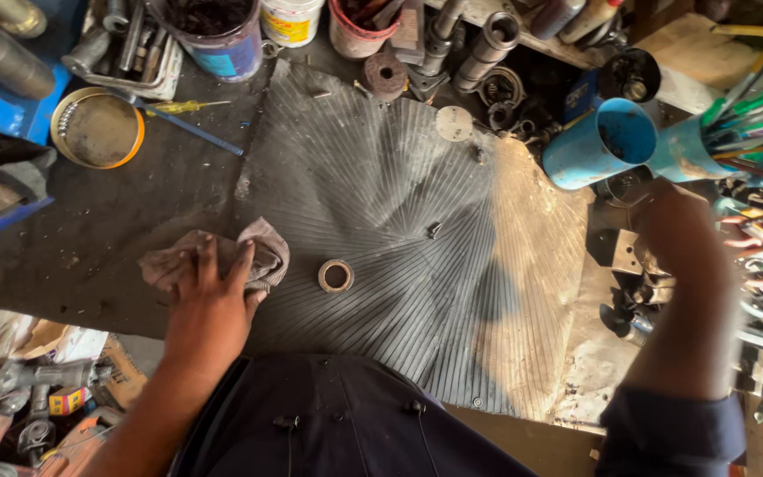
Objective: The person wipes small metal components with a rag, scoops grease from a tin, and packs grease into a bearing and a flanged housing. They then handle a shock absorber assembly, fitting parts together and wiping the workbench surface.
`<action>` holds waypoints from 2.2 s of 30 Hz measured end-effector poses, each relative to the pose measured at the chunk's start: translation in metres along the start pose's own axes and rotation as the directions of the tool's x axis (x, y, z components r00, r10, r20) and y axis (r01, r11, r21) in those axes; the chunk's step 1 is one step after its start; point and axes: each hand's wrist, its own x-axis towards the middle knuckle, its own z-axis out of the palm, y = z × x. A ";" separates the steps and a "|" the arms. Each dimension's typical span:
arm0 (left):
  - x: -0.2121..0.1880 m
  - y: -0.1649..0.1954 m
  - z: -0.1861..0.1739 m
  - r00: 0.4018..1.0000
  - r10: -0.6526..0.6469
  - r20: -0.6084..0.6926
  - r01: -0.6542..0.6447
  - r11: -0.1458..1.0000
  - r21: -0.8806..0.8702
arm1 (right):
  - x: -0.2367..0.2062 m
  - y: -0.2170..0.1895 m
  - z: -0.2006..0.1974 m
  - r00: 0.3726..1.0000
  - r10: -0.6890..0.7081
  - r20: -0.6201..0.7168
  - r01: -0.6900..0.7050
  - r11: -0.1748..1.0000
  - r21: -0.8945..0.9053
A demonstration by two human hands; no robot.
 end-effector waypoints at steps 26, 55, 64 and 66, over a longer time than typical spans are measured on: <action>0.229 -0.034 0.083 0.892 0.175 -0.417 -0.137 0.983 0.120 | -0.015 -0.269 -0.048 0.863 -0.223 -0.454 0.503 0.461 0.731; 0.049 -0.086 0.017 0.925 0.370 -0.085 -0.366 0.929 0.057 | -0.074 -0.264 0.000 0.948 -0.027 -0.319 0.306 0.366 0.879; 0.016 -0.131 -0.053 0.989 0.130 0.075 -0.095 0.928 -0.360 | -0.099 -0.281 -0.008 0.940 -0.014 -0.341 0.314 0.423 0.850; 0.024 -0.120 -0.051 0.989 0.034 -0.144 -0.083 0.931 -0.355 | -0.098 -0.293 -0.020 0.932 -0.040 -0.360 0.345 0.405 0.847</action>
